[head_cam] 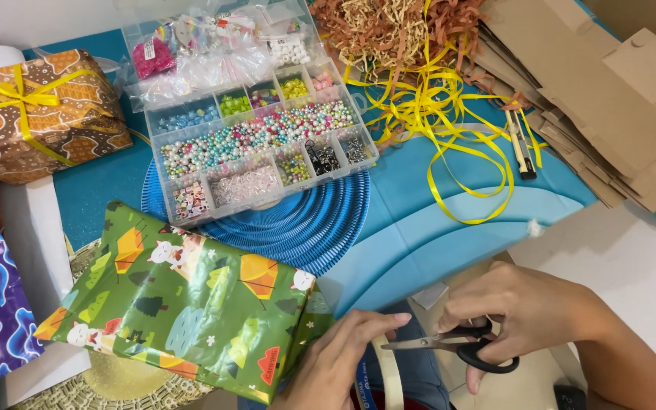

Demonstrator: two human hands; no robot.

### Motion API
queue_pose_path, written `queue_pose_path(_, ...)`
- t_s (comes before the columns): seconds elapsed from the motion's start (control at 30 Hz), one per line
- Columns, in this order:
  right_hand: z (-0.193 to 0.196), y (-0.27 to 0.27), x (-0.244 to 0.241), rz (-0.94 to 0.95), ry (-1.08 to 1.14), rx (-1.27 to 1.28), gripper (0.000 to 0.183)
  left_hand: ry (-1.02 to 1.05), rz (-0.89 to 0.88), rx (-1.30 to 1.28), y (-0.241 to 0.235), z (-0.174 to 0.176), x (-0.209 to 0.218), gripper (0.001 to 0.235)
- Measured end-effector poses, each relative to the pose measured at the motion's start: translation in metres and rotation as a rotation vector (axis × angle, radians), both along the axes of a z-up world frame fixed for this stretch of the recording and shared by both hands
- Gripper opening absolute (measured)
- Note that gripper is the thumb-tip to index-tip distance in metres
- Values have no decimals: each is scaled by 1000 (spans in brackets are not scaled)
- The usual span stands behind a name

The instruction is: The person wraps a rectangular gift box with green patterned wrapping paper on a blue table. They fold the paper edges, smooth the surface, and apply clear tape to secure the folds. Scissors and a tape roll are visible nearby.

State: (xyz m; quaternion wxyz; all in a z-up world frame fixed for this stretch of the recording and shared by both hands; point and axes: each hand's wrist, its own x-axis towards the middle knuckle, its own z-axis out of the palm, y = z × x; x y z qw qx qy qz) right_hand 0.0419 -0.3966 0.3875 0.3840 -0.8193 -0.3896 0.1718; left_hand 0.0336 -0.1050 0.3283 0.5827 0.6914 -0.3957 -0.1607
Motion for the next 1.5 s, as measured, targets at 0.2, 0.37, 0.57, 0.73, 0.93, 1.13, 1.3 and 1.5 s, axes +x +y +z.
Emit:
queue_pose_path(0.2,4,-17,-3,-111,60,-93,27,12,32,-12,-2,-10,-3,92)
queue_pose_path(0.37,-40,-45,15,-484,-102,-354,42,-67,98,-9,-3,-27,-9,93)
queue_pose_path(0.57,-69,-20,35,-604,-582,-454,39,-98,125,-142,-13,-29,-15,101)
queue_pose_path(0.73,-55,30,-13,-555,-232,-54,50,-303,309,-547,-45,-68,-9,36)
queue_pose_path(0.93,-80,48,-34,-441,256,287,42,-134,6,-618,-51,-26,-8,57)
queue_pose_path(1.13,-66,-22,9,-1283,-387,55,25,-294,325,-278,-30,-28,-14,75)
queue_pose_path(1.3,-90,-79,66,-1269,-659,-231,24,-215,305,-180,-26,-14,-18,65)
queue_pose_path(1.5,-48,-7,27,-1113,-979,-313,28,-324,363,-124,-27,-21,-16,60)
